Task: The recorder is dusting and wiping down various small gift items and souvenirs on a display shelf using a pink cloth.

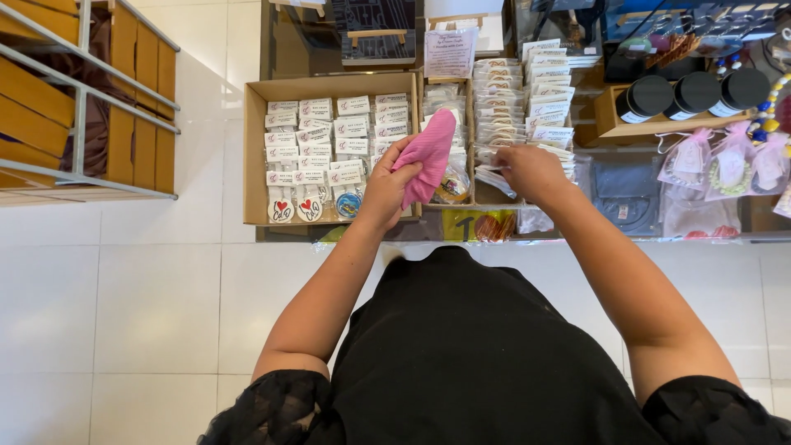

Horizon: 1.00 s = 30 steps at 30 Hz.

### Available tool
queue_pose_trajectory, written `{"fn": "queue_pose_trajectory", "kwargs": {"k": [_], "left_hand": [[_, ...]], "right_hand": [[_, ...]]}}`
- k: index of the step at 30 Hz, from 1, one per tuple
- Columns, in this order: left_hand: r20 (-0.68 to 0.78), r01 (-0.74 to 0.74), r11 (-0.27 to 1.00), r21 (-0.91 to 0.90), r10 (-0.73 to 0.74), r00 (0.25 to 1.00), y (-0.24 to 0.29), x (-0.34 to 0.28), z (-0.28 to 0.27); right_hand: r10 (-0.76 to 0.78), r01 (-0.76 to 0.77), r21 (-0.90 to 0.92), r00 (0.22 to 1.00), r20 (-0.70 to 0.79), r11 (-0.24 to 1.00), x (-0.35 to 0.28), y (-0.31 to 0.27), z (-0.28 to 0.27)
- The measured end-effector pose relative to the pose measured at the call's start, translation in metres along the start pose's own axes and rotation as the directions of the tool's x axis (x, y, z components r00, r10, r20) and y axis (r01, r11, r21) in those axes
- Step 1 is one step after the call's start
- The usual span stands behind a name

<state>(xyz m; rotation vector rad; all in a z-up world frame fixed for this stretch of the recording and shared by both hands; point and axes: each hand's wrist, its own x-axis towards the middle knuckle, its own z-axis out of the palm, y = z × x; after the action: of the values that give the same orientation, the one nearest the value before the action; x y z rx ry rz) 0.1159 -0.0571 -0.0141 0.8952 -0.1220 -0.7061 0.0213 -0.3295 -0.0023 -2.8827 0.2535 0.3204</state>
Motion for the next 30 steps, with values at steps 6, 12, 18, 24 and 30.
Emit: {"fn": "queue_pose_trajectory", "kwargs": {"k": [6,12,18,24,30], "left_hand": [[-0.047,-0.016,0.999,0.036,0.018,0.999,-0.007,-0.007,0.006],[-0.076,-0.039,0.998,0.052,0.043,0.996,-0.013,-0.012,0.012],[-0.103,-0.037,0.997,0.075,0.045,0.994,-0.011,-0.018,0.023],[-0.087,-0.061,0.997,0.053,0.065,0.994,-0.018,-0.018,0.026],[-0.085,-0.05,0.998,0.043,0.054,0.995,-0.023,-0.017,0.028]], "right_hand": [[-0.036,0.033,0.106,0.999,0.027,0.994,0.0,0.0,-0.006],[-0.124,0.132,-0.145,0.99,0.066,0.981,0.011,0.007,0.011],[0.033,-0.034,-0.029,0.999,-0.038,0.999,0.005,0.001,-0.001],[-0.081,0.088,0.021,0.972,-0.222,0.996,0.006,0.022,0.014],[-0.098,0.104,0.068,0.991,-0.095,0.992,-0.01,0.019,0.003]]}}
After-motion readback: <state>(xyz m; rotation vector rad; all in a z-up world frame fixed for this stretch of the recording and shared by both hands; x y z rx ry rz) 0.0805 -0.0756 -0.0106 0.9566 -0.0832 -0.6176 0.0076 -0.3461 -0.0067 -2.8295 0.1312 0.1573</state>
